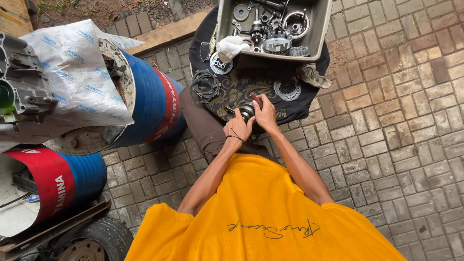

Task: Inspecting engine components and sanding the surface of a motorcycle clutch plate manually.

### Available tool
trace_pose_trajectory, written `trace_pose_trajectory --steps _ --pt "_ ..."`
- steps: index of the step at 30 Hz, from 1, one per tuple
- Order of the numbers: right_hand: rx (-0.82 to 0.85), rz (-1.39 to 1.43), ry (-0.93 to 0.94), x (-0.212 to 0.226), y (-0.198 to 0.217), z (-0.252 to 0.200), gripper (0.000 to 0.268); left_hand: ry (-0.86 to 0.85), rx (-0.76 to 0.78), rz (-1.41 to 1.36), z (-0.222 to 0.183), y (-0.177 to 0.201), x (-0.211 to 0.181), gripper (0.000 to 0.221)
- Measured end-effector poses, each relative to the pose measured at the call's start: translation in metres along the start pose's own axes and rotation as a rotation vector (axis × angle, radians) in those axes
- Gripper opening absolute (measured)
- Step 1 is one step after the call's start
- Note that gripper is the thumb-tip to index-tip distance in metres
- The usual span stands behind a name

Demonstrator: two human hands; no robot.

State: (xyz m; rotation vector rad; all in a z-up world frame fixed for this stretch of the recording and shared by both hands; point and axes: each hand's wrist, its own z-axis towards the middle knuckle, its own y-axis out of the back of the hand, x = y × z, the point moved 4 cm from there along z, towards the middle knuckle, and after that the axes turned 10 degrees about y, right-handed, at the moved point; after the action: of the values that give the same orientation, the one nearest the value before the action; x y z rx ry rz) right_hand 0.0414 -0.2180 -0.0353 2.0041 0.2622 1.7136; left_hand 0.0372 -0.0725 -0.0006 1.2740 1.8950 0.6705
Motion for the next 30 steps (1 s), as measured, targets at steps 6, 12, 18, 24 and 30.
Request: trace_pose_trajectory --steps 6,12,18,24,30 --pt "-0.122 0.165 -0.105 -0.024 0.010 -0.009 0.023 -0.069 -0.108 0.045 -0.001 0.025 -0.029 0.085" --pt "-0.211 0.576 -0.303 -0.070 -0.011 -0.003 0.022 -0.044 -0.037 0.028 0.023 0.021 -0.029 0.095" --pt "-0.182 0.493 -0.207 -0.061 0.015 -0.004 0.019 -0.023 -0.057 0.047 0.028 0.015 -0.030 0.080" --pt "-0.269 0.046 0.199 -0.050 0.041 -0.015 0.026 -0.030 -0.046 0.041 0.019 0.022 -0.033 0.078" --pt "-0.293 -0.047 0.446 0.017 0.055 -0.022 0.033 -0.042 -0.042 0.042 0.020 0.021 -0.036 0.084"
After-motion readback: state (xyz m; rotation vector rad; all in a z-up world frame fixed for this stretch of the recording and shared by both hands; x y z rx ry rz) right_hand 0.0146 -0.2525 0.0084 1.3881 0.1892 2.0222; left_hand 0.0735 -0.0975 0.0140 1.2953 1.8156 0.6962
